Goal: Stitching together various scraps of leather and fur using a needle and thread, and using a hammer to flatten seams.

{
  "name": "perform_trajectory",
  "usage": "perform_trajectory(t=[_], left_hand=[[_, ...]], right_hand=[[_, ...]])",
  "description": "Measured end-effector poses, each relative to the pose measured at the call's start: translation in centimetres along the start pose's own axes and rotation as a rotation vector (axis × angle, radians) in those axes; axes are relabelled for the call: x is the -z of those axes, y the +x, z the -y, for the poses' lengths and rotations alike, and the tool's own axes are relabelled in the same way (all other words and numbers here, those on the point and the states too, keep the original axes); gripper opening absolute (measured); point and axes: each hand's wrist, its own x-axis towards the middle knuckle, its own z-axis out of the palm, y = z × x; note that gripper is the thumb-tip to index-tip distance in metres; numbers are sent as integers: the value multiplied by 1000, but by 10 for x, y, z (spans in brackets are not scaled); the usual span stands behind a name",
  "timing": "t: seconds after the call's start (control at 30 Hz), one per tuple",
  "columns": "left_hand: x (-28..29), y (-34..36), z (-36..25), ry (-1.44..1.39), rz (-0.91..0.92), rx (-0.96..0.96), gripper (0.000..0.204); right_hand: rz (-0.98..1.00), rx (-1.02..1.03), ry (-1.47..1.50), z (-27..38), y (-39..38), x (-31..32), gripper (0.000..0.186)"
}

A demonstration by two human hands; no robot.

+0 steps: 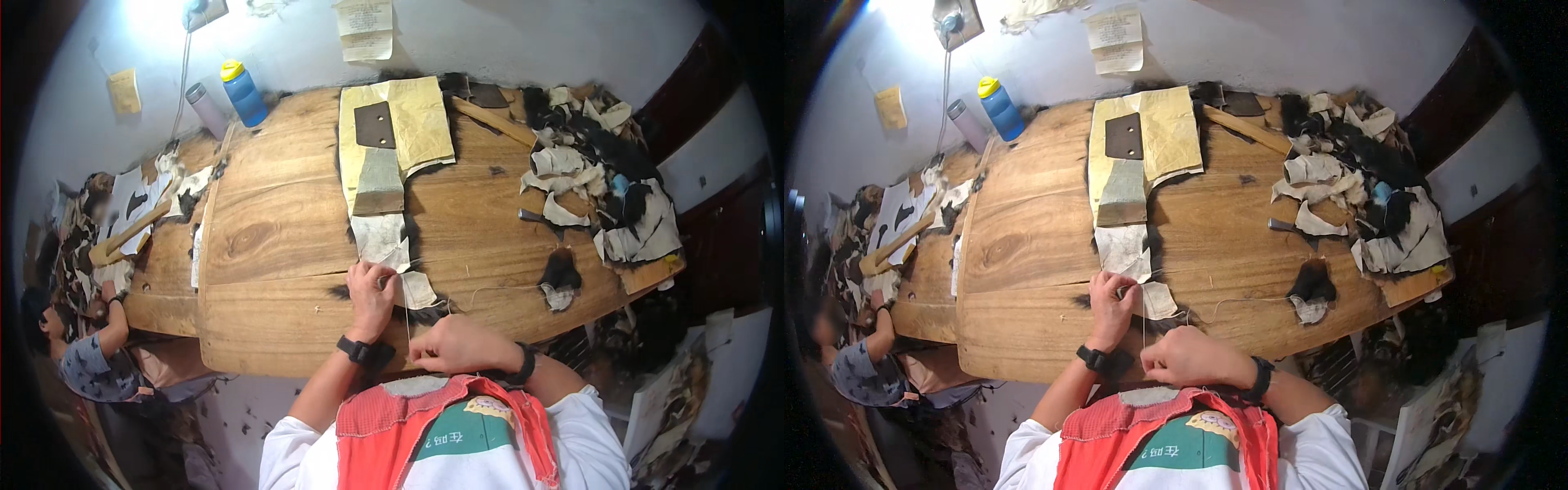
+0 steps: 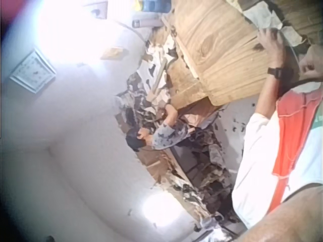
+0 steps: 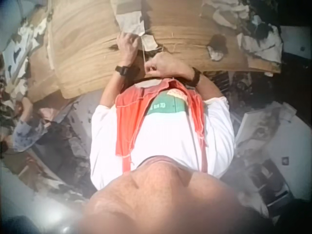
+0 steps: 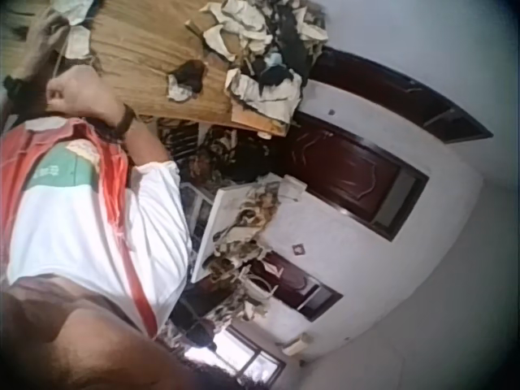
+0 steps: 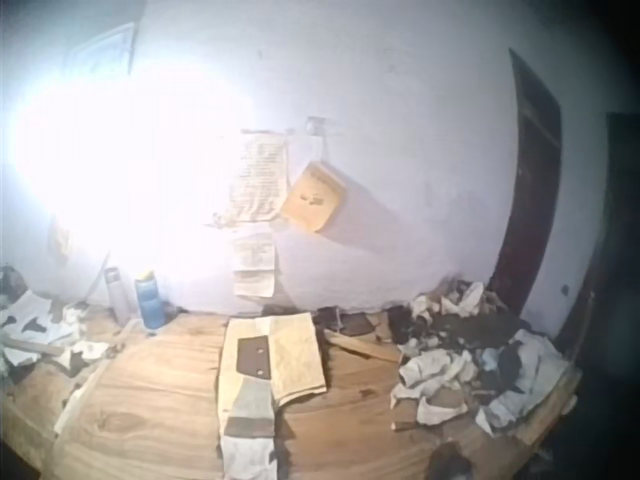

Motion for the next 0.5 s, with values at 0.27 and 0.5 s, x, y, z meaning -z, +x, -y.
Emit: perform_trajectory(t=[0.27, 0.5], left_hand=[[36, 10, -20, 68, 264, -368, 14], [18, 33, -17, 232, 254, -83, 14]], right_hand=[[-577, -193, 619, -63, 31, 11, 18], [-506, -386, 155, -79, 32, -7, 20]])
